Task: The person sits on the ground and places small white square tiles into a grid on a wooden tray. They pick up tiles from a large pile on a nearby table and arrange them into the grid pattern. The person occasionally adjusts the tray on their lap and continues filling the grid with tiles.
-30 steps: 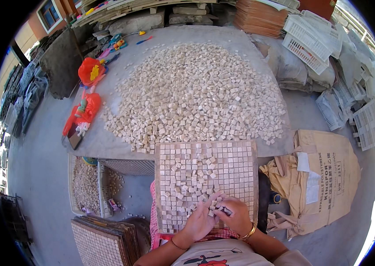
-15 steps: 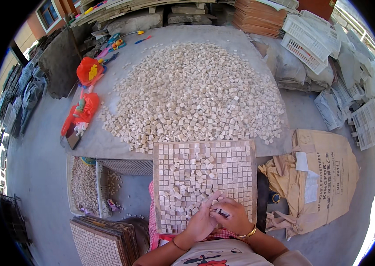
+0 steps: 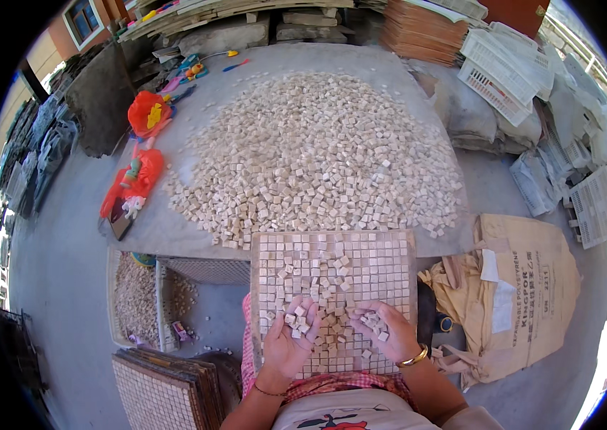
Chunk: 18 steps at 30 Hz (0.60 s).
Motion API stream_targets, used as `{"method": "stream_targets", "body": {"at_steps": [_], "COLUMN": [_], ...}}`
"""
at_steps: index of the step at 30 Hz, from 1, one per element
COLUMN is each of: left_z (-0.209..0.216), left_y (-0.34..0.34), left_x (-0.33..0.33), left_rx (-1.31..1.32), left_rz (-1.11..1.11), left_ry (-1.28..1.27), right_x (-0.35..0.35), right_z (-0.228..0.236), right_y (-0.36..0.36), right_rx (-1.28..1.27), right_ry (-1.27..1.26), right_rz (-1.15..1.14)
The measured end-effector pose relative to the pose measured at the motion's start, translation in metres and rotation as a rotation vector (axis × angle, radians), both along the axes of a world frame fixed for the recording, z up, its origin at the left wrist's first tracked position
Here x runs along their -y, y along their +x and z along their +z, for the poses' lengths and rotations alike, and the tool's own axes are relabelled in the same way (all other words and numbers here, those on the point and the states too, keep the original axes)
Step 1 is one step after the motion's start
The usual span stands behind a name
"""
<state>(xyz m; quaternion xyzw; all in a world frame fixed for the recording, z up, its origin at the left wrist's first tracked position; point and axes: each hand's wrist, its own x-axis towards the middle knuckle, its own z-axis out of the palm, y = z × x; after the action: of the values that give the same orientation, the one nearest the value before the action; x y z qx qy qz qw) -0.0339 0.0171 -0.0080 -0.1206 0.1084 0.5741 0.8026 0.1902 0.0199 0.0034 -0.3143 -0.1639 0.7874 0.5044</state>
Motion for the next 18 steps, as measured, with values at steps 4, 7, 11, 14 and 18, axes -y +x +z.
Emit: {"method": "stream_targets", "body": {"at_steps": [4,7,11,14,18], "left_z": [0.02,0.031,0.024,0.027,0.029], "left_y": [0.004,0.008,0.012,0.015,0.024], "left_x": [-0.001,-0.001,0.002,0.004,0.009], "left_rx": [-0.233,-0.258,-0.323,-0.339,-0.287], "left_rz": [-0.054,-0.116,-0.21,-0.294,-0.296], "left_ry": [-0.012,0.0,0.093,0.152,0.14], "right_x": [-0.013,-0.026,-0.02,-0.009,-0.01], "right_z": [0.021,0.039,0.048,0.05,0.043], "right_y": [-0.031,-0.036,-0.038,-0.045,-0.054], "right_rx": [0.306,0.864,1.082,1.296,1.45], "right_ry": [0.335,0.669,0.779,0.82,0.922], "right_rz": [0.046,0.019,0.111,0.176,0.074]}}
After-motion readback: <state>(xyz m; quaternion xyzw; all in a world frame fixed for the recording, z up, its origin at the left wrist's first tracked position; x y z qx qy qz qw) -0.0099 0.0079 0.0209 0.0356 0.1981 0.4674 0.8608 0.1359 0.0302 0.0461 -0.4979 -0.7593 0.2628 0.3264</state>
